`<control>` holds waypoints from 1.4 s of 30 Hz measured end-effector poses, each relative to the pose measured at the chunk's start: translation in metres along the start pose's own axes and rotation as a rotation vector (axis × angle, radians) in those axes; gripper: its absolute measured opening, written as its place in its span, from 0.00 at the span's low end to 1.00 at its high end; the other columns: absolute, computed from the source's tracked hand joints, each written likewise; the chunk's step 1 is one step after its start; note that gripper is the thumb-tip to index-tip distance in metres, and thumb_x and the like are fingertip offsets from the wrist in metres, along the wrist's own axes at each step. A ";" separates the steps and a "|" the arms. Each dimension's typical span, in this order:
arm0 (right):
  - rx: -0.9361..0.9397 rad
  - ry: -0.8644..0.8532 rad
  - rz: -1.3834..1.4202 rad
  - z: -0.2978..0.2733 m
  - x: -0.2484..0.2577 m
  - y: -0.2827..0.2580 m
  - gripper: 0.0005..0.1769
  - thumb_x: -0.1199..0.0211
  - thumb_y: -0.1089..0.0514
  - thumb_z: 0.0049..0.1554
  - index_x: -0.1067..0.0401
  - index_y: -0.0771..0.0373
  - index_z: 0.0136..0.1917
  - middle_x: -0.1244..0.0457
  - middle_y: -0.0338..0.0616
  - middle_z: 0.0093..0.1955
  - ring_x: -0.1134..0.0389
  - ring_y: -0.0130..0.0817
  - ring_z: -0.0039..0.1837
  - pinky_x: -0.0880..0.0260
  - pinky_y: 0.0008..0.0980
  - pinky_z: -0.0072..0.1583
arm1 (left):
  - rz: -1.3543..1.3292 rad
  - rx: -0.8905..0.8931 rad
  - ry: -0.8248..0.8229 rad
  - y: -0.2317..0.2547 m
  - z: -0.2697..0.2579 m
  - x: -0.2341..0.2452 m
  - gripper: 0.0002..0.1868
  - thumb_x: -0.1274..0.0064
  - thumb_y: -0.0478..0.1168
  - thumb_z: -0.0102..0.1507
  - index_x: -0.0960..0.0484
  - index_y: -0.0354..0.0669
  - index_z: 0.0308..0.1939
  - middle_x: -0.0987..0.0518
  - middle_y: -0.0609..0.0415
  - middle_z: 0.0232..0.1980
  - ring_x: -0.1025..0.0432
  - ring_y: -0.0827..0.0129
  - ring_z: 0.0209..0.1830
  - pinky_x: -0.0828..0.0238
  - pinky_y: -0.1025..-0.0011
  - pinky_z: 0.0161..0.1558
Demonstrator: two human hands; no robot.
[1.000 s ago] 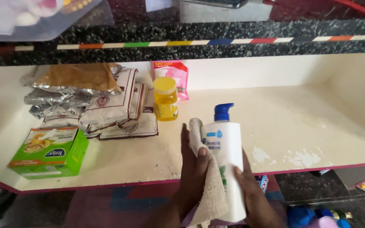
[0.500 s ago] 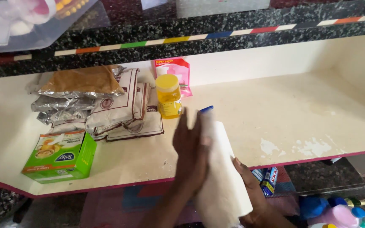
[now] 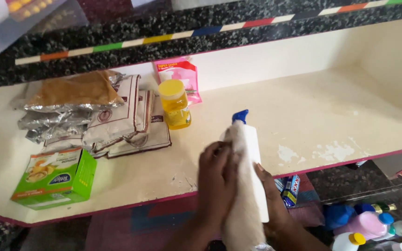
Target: The person sits on the floor and wipes several bottles and a jar with a cloth. They handle a yellow jar, a white pump bottle, a pink bottle, and a green bottle, wiping each one individually and placing them on a shelf.
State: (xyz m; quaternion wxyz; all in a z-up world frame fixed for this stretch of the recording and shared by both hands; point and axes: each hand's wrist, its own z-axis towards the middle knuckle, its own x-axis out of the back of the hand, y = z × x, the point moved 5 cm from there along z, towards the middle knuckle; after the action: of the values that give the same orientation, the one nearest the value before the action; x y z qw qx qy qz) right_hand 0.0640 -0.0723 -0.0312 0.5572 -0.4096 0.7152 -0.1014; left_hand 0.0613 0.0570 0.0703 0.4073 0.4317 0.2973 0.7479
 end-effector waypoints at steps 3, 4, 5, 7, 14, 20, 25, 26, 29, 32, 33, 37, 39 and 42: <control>0.071 -0.096 -0.097 -0.004 -0.005 -0.018 0.36 0.58 0.34 0.60 0.36 0.58 0.72 0.32 0.53 0.60 0.29 0.43 0.58 0.27 0.43 0.59 | -0.085 -0.212 -0.005 0.014 -0.031 -0.017 0.32 0.53 0.43 0.71 0.39 0.33 0.76 0.40 0.33 0.78 0.45 0.42 0.79 0.47 0.54 0.76; 0.095 -0.113 -0.105 -0.005 -0.004 -0.021 0.36 0.58 0.34 0.61 0.37 0.59 0.72 0.33 0.54 0.61 0.29 0.44 0.59 0.28 0.44 0.60 | -0.114 -0.241 -0.048 0.013 -0.037 -0.023 0.34 0.53 0.44 0.72 0.42 0.32 0.78 0.44 0.31 0.81 0.49 0.42 0.82 0.51 0.53 0.78; 0.120 -0.130 -0.112 -0.003 -0.002 -0.023 0.37 0.58 0.35 0.62 0.38 0.59 0.73 0.33 0.54 0.61 0.30 0.45 0.60 0.29 0.45 0.60 | -0.144 -0.270 -0.092 0.011 -0.041 -0.029 0.36 0.53 0.46 0.72 0.46 0.32 0.80 0.48 0.30 0.83 0.53 0.42 0.85 0.54 0.53 0.79; 0.059 -0.077 -0.127 0.001 0.006 -0.016 0.38 0.58 0.33 0.62 0.39 0.59 0.74 0.34 0.56 0.63 0.31 0.47 0.62 0.31 0.46 0.62 | -0.179 -0.220 -0.119 -0.003 -0.025 -0.033 0.38 0.54 0.49 0.71 0.46 0.35 0.81 0.49 0.32 0.85 0.54 0.44 0.86 0.56 0.54 0.79; 0.224 -0.194 -0.370 -0.005 0.002 0.024 0.41 0.54 0.43 0.61 0.60 0.49 0.84 0.51 0.41 0.82 0.47 0.39 0.80 0.44 0.40 0.74 | -0.639 0.217 -0.110 -0.039 0.014 -0.019 0.46 0.57 0.58 0.64 0.54 0.43 0.81 0.39 0.38 0.79 0.40 0.46 0.76 0.41 0.57 0.70; 0.300 -0.085 -0.421 0.005 0.002 -0.044 0.43 0.48 0.42 0.58 0.55 0.51 0.82 0.47 0.48 0.79 0.43 0.43 0.77 0.40 0.43 0.70 | -0.164 -0.271 -0.069 0.004 -0.057 -0.054 0.49 0.47 0.54 0.69 0.58 0.37 0.83 0.55 0.27 0.84 0.57 0.39 0.85 0.59 0.54 0.79; 0.110 0.019 -0.322 -0.011 0.000 -0.033 0.43 0.46 0.36 0.56 0.47 0.54 0.79 0.39 0.50 0.69 0.36 0.42 0.65 0.34 0.40 0.61 | -0.688 0.220 -0.138 -0.034 -0.021 -0.057 0.50 0.48 0.55 0.61 0.56 0.49 0.81 0.39 0.40 0.77 0.37 0.49 0.71 0.36 0.55 0.65; 0.038 -0.032 -0.236 -0.016 -0.006 -0.021 0.44 0.44 0.35 0.58 0.43 0.62 0.78 0.37 0.56 0.63 0.34 0.46 0.59 0.32 0.43 0.56 | -0.790 0.315 -0.154 -0.037 -0.012 -0.054 0.50 0.48 0.55 0.59 0.56 0.52 0.80 0.36 0.43 0.75 0.34 0.51 0.68 0.32 0.55 0.63; -0.084 0.046 -0.187 -0.021 -0.008 -0.008 0.41 0.43 0.35 0.57 0.38 0.60 0.74 0.32 0.56 0.58 0.30 0.46 0.54 0.29 0.43 0.53 | -0.948 0.514 -0.136 -0.043 0.005 -0.034 0.48 0.51 0.60 0.60 0.52 0.56 0.81 0.32 0.41 0.71 0.31 0.54 0.65 0.31 0.59 0.60; -0.018 0.088 -0.165 -0.012 0.001 -0.013 0.38 0.43 0.37 0.54 0.38 0.54 0.73 0.32 0.51 0.58 0.30 0.43 0.55 0.29 0.42 0.54 | -0.896 0.453 -0.091 -0.029 -0.002 -0.036 0.49 0.52 0.59 0.60 0.57 0.56 0.81 0.34 0.45 0.73 0.32 0.56 0.66 0.32 0.59 0.61; 0.025 0.078 -0.143 -0.006 0.006 -0.017 0.37 0.43 0.38 0.54 0.38 0.53 0.73 0.32 0.50 0.58 0.31 0.42 0.56 0.30 0.41 0.55 | -0.866 0.306 -0.088 -0.019 -0.006 -0.039 0.49 0.51 0.58 0.62 0.56 0.49 0.81 0.35 0.43 0.74 0.34 0.55 0.68 0.34 0.59 0.64; 0.105 0.092 -0.050 0.011 0.031 -0.036 0.40 0.46 0.37 0.58 0.36 0.70 0.72 0.33 0.61 0.56 0.31 0.49 0.54 0.30 0.43 0.56 | -0.712 0.038 -0.134 0.003 -0.030 -0.051 0.48 0.48 0.55 0.65 0.52 0.33 0.79 0.34 0.40 0.75 0.35 0.55 0.73 0.37 0.59 0.69; 0.270 0.116 -0.105 0.014 0.037 -0.047 0.40 0.46 0.38 0.62 0.36 0.74 0.72 0.34 0.62 0.57 0.32 0.48 0.55 0.32 0.42 0.57 | -0.717 0.107 -0.155 -0.003 -0.036 -0.058 0.47 0.48 0.55 0.64 0.49 0.33 0.78 0.32 0.41 0.73 0.34 0.56 0.71 0.36 0.60 0.68; 0.403 0.158 -0.047 0.011 0.036 -0.039 0.35 0.47 0.41 0.58 0.41 0.57 0.73 0.36 0.55 0.58 0.33 0.46 0.56 0.33 0.45 0.57 | -0.865 0.373 -0.133 -0.032 -0.038 -0.074 0.43 0.50 0.58 0.64 0.40 0.34 0.75 0.29 0.38 0.68 0.32 0.56 0.65 0.34 0.60 0.63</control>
State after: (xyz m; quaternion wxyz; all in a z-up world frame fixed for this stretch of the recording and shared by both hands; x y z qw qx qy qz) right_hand 0.0910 -0.1192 -0.0375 0.5676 -0.2970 0.7122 -0.2871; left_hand 0.0606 0.0049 -0.0019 0.6151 0.3810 0.5523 0.4141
